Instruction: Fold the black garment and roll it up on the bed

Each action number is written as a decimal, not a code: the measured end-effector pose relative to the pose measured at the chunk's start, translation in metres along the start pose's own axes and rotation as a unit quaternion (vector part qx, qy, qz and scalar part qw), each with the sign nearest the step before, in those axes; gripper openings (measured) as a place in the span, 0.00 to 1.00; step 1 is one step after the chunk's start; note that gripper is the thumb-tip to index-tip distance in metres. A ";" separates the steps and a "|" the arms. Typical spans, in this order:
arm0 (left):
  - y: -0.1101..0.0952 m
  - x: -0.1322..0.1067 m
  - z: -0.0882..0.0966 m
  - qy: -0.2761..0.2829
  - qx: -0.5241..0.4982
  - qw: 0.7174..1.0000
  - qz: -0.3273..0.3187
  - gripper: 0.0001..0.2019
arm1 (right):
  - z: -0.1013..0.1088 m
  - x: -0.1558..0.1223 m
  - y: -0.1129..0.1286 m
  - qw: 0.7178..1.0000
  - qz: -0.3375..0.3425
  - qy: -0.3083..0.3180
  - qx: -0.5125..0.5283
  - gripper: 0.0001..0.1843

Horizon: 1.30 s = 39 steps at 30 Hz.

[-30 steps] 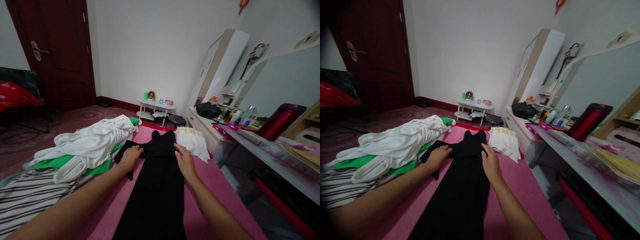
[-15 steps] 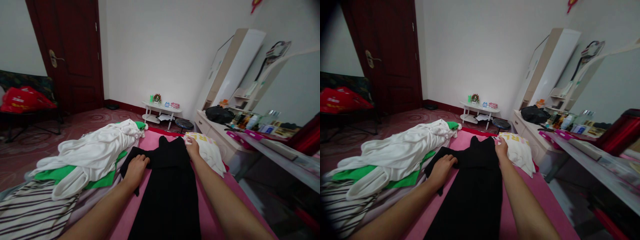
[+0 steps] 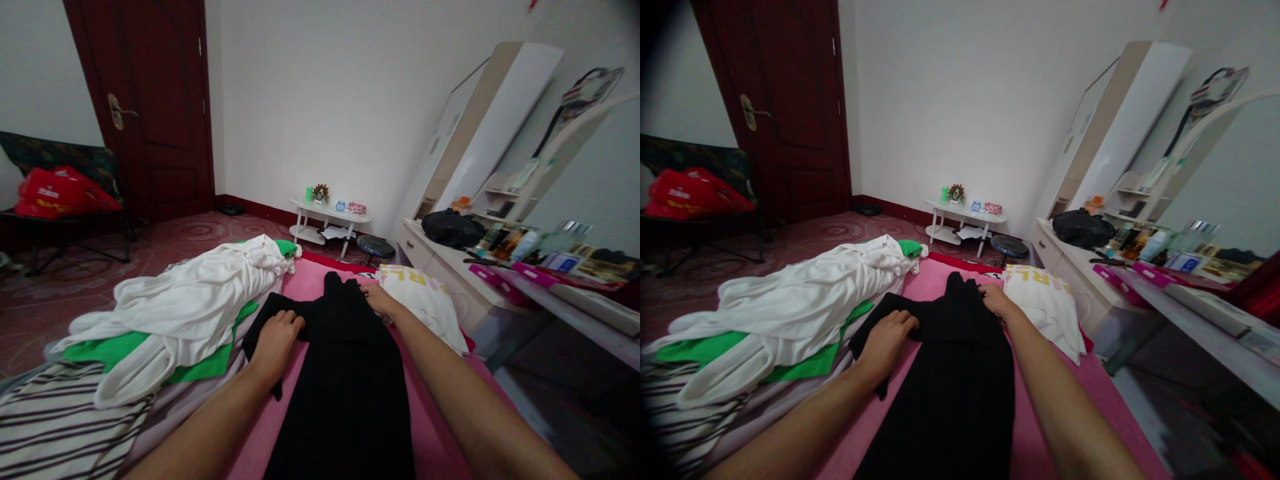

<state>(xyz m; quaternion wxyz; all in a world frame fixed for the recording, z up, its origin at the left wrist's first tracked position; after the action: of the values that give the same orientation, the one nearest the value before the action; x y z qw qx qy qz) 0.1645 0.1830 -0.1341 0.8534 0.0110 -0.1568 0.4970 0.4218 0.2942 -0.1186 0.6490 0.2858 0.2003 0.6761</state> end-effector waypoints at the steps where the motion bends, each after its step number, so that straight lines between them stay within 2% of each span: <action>1: 0.000 0.000 0.000 -0.001 0.002 1.000 0.001 0.12 | 0.011 0.001 -0.006 0.999 -0.020 -0.012 -0.025 0.04; 3: 0.001 0.000 -0.001 -0.002 0.005 1.000 0.004 0.12 | 0.042 -0.001 -0.021 0.991 -0.072 -0.062 -0.089 0.07; 6: 0.001 0.001 -0.001 0.002 0.003 1.000 0.006 0.12 | 0.089 -0.016 -0.039 0.958 -0.142 -0.160 -0.189 0.11; 8: 0.000 0.001 -0.001 0.002 0.002 1.000 0.003 0.12 | 0.099 -0.028 -0.045 0.937 -0.162 -0.191 -0.244 0.11; 10: -0.001 0.001 0.000 0.001 0.000 1.000 0.001 0.13 | 0.087 -0.038 -0.048 0.928 -0.163 -0.180 -0.282 0.12; 14: 0.000 0.001 -0.001 0.002 -0.002 1.000 0.004 0.13 | 0.050 -0.043 -0.047 0.923 -0.159 -0.120 -0.331 0.17; 16: 0.000 0.000 -0.001 0.003 0.000 1.000 0.006 0.13 | 0.046 -0.041 -0.040 0.919 -0.163 -0.095 -0.347 0.17; 18: 0.000 -0.001 0.001 0.003 0.001 1.000 0.007 0.13 | 0.053 -0.041 -0.025 0.914 -0.164 -0.081 -0.361 0.18; 21: -0.002 -0.002 0.004 0.006 0.002 1.000 0.008 0.13 | 0.063 -0.053 0.016 0.912 -0.102 -0.134 -0.373 0.23; 23: -0.002 -0.003 0.005 0.008 0.003 1.000 0.010 0.13 | 0.054 -0.073 0.040 0.915 -0.050 -0.179 -0.357 0.26; 24: -0.002 -0.003 0.006 0.007 0.003 1.000 0.010 0.13 | 0.042 -0.084 0.043 0.923 -0.043 -0.178 -0.339 0.29; 25: -0.002 -0.003 0.006 0.005 0.004 1.000 0.008 0.13 | 0.025 -0.095 0.041 0.933 -0.047 -0.162 -0.318 0.32; 28: -0.002 -0.004 0.005 -0.003 0.010 1.000 0.003 0.13 | -0.032 -0.118 0.019 0.961 -0.087 -0.061 -0.257 0.40; 30: -0.002 -0.005 0.004 -0.005 0.018 1.000 0.009 0.14 | -0.052 -0.126 0.010 0.966 -0.100 -0.034 -0.235 0.41; 34: -0.004 -0.008 0.012 -0.011 0.060 0.998 0.025 0.17 | -0.051 -0.129 0.008 0.968 -0.106 -0.040 -0.223 0.41; 37: -0.005 -0.004 0.021 0.022 0.108 0.994 0.029 0.16 | -0.045 -0.130 0.010 0.969 -0.102 -0.052 -0.217 0.40; 39: 0.003 0.004 0.033 0.042 0.127 0.990 0.040 0.15 | -0.044 -0.131 0.010 0.971 -0.102 -0.053 -0.212 0.40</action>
<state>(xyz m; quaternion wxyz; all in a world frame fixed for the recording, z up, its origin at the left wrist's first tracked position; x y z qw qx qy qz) 0.1553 0.1824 -0.1015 0.8306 0.0924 -0.0571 0.5462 0.3850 0.1678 -0.1621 0.7699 0.1555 0.0460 0.6172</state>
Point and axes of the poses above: each hand's wrist, its own x-axis towards the middle knuckle, its own z-axis out of the back of the hand, y = z × x, the point moved 10 cm from there along x, towards the middle knuckle, and after that the axes turned 4 degrees about x, right-handed, at the moved point
